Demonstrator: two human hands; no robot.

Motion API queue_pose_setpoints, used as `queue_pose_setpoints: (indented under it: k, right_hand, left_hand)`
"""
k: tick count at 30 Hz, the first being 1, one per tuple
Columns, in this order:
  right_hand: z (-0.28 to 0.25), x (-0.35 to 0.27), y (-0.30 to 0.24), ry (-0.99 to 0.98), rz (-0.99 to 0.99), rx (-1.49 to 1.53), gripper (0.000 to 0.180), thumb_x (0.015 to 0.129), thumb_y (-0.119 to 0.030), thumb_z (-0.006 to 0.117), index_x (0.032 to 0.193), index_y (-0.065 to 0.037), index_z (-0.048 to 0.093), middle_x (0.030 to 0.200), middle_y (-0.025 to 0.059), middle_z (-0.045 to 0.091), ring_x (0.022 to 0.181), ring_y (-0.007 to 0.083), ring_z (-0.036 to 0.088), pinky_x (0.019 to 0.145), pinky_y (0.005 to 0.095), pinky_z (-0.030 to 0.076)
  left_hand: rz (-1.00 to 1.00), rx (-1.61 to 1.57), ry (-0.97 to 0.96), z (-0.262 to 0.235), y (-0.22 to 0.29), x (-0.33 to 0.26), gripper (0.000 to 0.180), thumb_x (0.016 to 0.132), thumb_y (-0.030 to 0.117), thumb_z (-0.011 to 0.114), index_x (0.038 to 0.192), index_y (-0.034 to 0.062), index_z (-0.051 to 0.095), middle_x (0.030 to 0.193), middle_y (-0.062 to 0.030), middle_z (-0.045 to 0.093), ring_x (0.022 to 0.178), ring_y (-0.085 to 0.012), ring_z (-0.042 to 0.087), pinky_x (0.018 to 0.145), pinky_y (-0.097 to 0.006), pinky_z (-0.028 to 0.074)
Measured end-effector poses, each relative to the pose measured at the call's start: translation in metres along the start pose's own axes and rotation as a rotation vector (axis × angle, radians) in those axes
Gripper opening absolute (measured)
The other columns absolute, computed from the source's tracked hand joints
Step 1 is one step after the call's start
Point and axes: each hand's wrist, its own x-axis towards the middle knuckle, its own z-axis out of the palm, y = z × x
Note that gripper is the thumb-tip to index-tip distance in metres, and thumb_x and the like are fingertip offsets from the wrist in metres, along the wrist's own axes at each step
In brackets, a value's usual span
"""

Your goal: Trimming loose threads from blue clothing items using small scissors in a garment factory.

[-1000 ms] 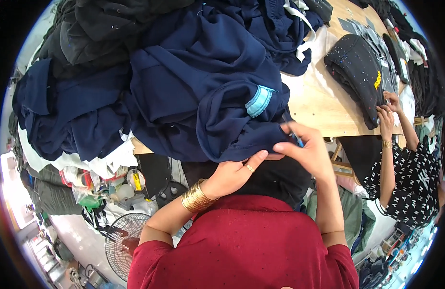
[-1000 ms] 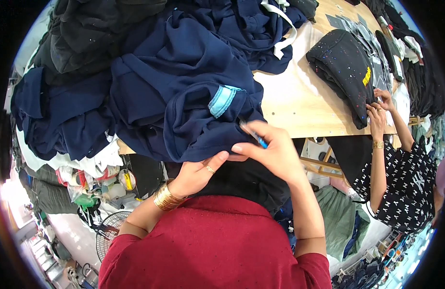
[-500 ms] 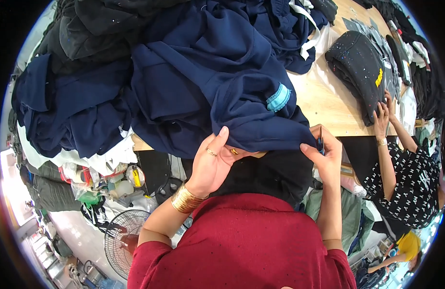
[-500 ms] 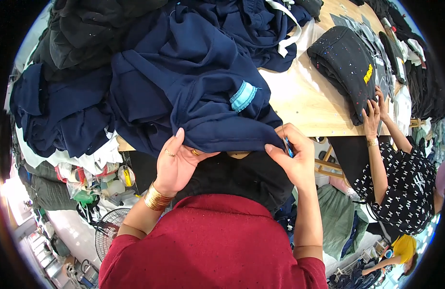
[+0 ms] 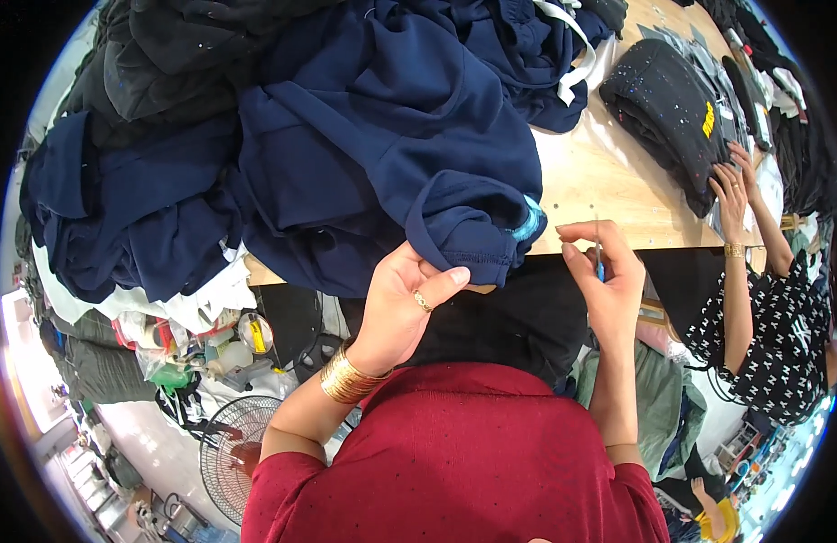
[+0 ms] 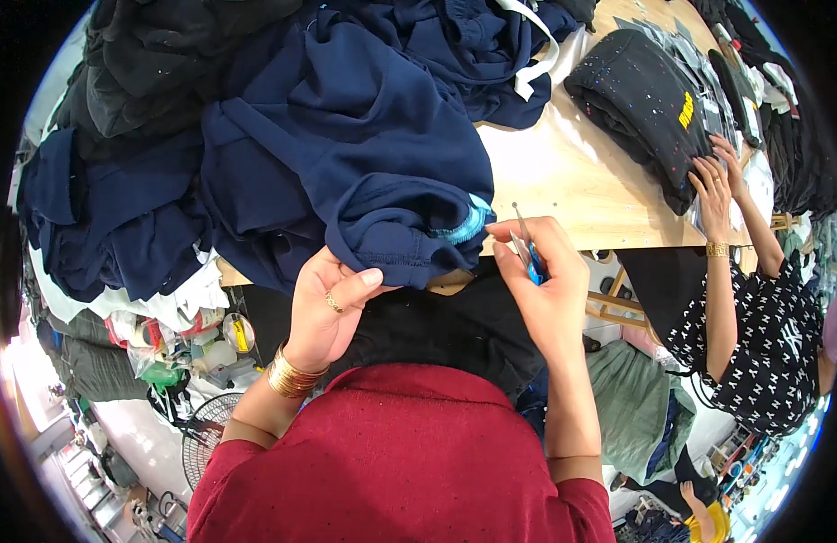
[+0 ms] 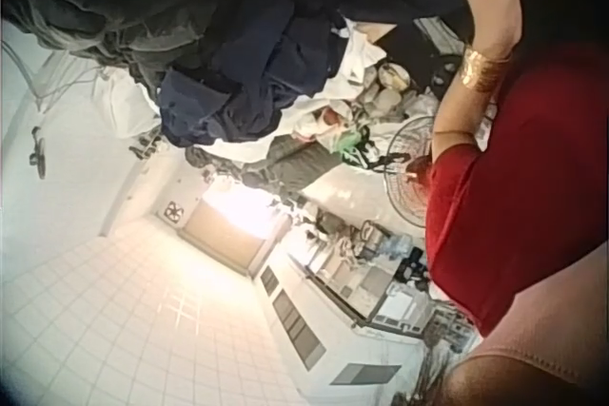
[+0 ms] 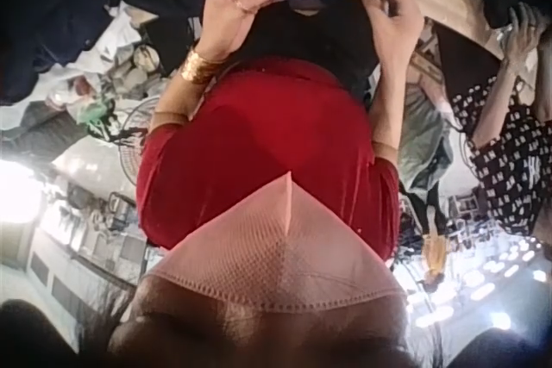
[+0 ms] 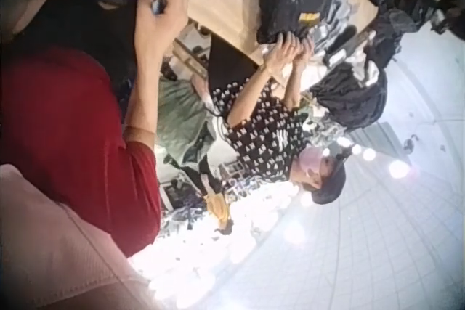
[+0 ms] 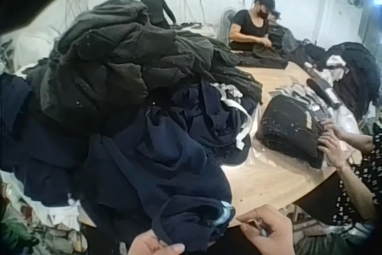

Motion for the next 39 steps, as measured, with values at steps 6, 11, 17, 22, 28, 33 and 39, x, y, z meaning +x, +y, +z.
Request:
queue_pose_setpoints:
  k: [6, 11, 17, 22, 28, 33, 39]
  right_hand:
    - [0.003, -0.004, -0.029, -0.056, -0.271, -0.058, 0.045, 0.069, -0.014, 0.073, 0.111, -0.009, 0.056, 0.085, 0.0045, 0.061, 0.063, 0.0145, 0.055, 0.058, 0.0247, 0.044]
    - [0.009, -0.006, -0.034, -0.072, -0.415, -0.202, 0.038, 0.071, -0.013, 0.073, 0.105, -0.007, 0.057, 0.092, 0.0049, 0.063, 0.065, 0.0175, 0.059, 0.058, 0.0271, 0.048]
    - [0.004, -0.009, -0.035, -0.061, -0.416, -0.241, 0.036, 0.07, -0.012, 0.074, 0.101, -0.008, 0.058, 0.087, 0.0031, 0.063, 0.064, 0.0175, 0.058, 0.057, 0.0272, 0.047]
    - [0.002, -0.01, -0.036, -0.058, -0.41, -0.25, 0.034, 0.069, -0.012, 0.074, 0.099, -0.009, 0.059, 0.084, 0.0023, 0.063, 0.062, 0.0174, 0.057, 0.056, 0.0275, 0.045]
    - [0.001, -0.01, -0.037, -0.079, -0.405, -0.268, 0.034, 0.069, -0.012, 0.074, 0.099, -0.009, 0.059, 0.082, 0.002, 0.063, 0.062, 0.0171, 0.057, 0.055, 0.0272, 0.045]
    - [0.002, -0.009, -0.037, -0.08, -0.386, -0.229, 0.033, 0.07, -0.011, 0.073, 0.099, -0.008, 0.058, 0.082, 0.0032, 0.063, 0.062, 0.0171, 0.059, 0.055, 0.0268, 0.046]
    - [0.001, -0.009, -0.037, -0.082, -0.378, -0.215, 0.032, 0.071, -0.012, 0.073, 0.099, -0.007, 0.058, 0.08, 0.0041, 0.063, 0.062, 0.0169, 0.06, 0.055, 0.0265, 0.047]
  left_hand:
    - [-0.014, 0.023, 0.049, 0.01, 0.01, -0.002, 0.027, 0.085, 0.002, 0.058, 0.111, -0.0037, 0.052, 0.1, -0.0077, 0.062, 0.089, -0.0102, 0.058, 0.082, -0.023, 0.044]
    - [0.044, 0.065, 0.002, 0.012, 0.014, -0.005, 0.028, 0.086, 0.002, 0.057, 0.113, -0.0047, 0.052, 0.102, -0.007, 0.062, 0.091, -0.0084, 0.057, 0.083, -0.022, 0.043]
    - [0.08, 0.096, -0.008, 0.014, 0.014, -0.005, 0.028, 0.087, 0.0, 0.055, 0.115, -0.0049, 0.051, 0.106, -0.0072, 0.06, 0.096, -0.0098, 0.056, 0.087, -0.023, 0.041]
    - [0.08, 0.108, -0.028, 0.013, 0.013, -0.004, 0.028, 0.087, 0.0, 0.055, 0.115, -0.0046, 0.051, 0.107, -0.007, 0.06, 0.096, -0.0098, 0.055, 0.087, -0.023, 0.041]
    - [0.067, 0.109, -0.022, 0.015, 0.014, -0.004, 0.029, 0.087, 0.0, 0.055, 0.116, -0.0047, 0.05, 0.107, -0.0073, 0.06, 0.097, -0.01, 0.055, 0.087, -0.023, 0.041]
    - [0.07, 0.097, -0.032, 0.016, 0.014, -0.003, 0.03, 0.087, 0.0, 0.055, 0.116, -0.0051, 0.05, 0.108, -0.0077, 0.06, 0.097, -0.0102, 0.055, 0.088, -0.023, 0.041]
    - [0.068, 0.116, -0.034, 0.016, 0.014, -0.004, 0.029, 0.087, 0.0, 0.054, 0.116, -0.0054, 0.05, 0.108, -0.0076, 0.06, 0.097, -0.0102, 0.055, 0.087, -0.023, 0.041]
